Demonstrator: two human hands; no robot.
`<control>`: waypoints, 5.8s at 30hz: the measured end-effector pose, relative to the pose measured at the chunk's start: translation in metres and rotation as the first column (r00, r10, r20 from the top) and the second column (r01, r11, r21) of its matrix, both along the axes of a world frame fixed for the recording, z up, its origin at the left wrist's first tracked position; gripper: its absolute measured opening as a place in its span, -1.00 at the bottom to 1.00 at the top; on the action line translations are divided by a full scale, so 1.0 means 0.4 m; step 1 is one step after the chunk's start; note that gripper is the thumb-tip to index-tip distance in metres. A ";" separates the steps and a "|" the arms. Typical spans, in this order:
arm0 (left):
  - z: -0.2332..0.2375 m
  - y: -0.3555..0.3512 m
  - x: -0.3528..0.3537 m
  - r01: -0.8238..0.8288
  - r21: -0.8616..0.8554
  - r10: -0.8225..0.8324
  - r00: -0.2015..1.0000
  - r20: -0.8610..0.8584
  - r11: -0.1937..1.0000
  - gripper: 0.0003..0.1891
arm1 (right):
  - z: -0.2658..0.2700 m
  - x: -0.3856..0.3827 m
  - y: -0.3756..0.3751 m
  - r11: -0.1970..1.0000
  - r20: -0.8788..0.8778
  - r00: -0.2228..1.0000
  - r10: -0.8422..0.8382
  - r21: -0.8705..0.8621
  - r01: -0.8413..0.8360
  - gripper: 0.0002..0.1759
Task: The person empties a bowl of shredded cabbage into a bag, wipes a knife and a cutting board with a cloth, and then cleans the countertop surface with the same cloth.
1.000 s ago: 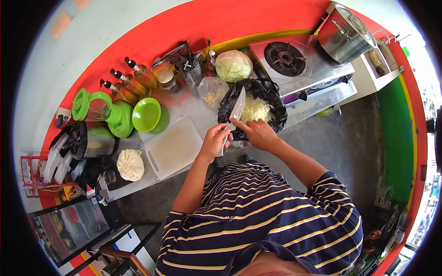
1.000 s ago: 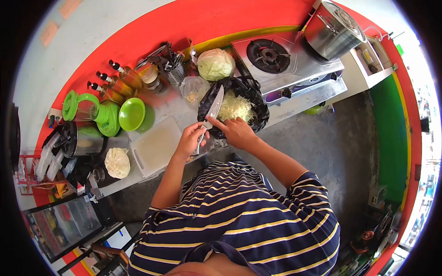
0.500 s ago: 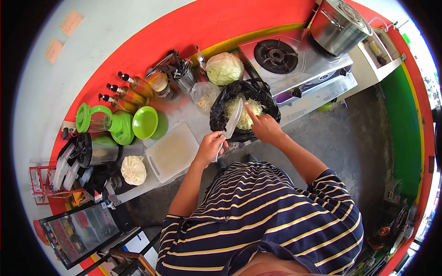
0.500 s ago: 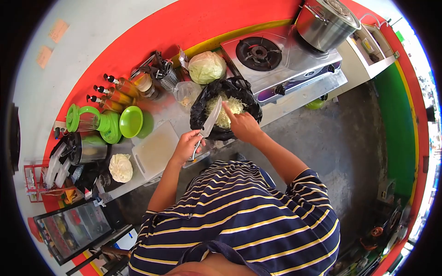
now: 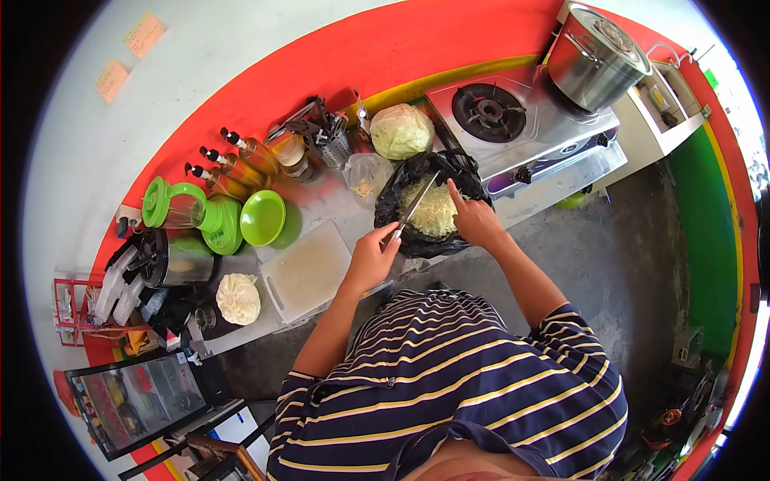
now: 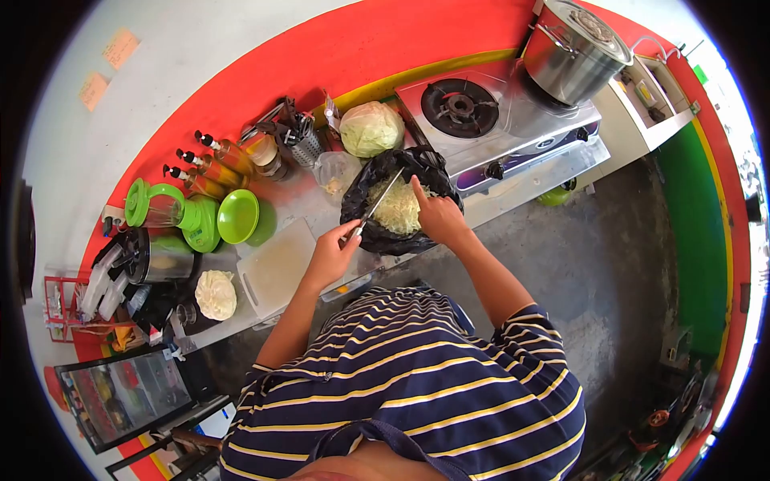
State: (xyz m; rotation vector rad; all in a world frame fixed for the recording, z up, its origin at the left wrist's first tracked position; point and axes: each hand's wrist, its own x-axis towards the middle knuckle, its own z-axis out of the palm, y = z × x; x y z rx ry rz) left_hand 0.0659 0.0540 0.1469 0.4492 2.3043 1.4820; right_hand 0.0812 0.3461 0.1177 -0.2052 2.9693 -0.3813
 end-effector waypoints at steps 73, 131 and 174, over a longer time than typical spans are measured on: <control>-0.113 -0.293 0.117 -0.475 0.050 0.476 0.865 -0.156 0.879 -0.61 | 0.001 -0.016 -0.142 0.981 -0.301 0.938 -0.170 -0.139 0.133 -0.28; -0.388 -1.870 0.203 -0.636 -0.176 0.621 0.771 -0.140 0.751 -0.74 | -0.196 0.111 -1.928 0.703 0.050 0.887 0.460 -0.631 -0.329 -0.25; -0.377 -1.832 0.274 -0.491 0.104 0.488 0.871 0.050 0.865 -0.77 | -0.224 0.379 -1.637 0.959 0.050 0.977 0.207 -0.208 -0.193 -0.49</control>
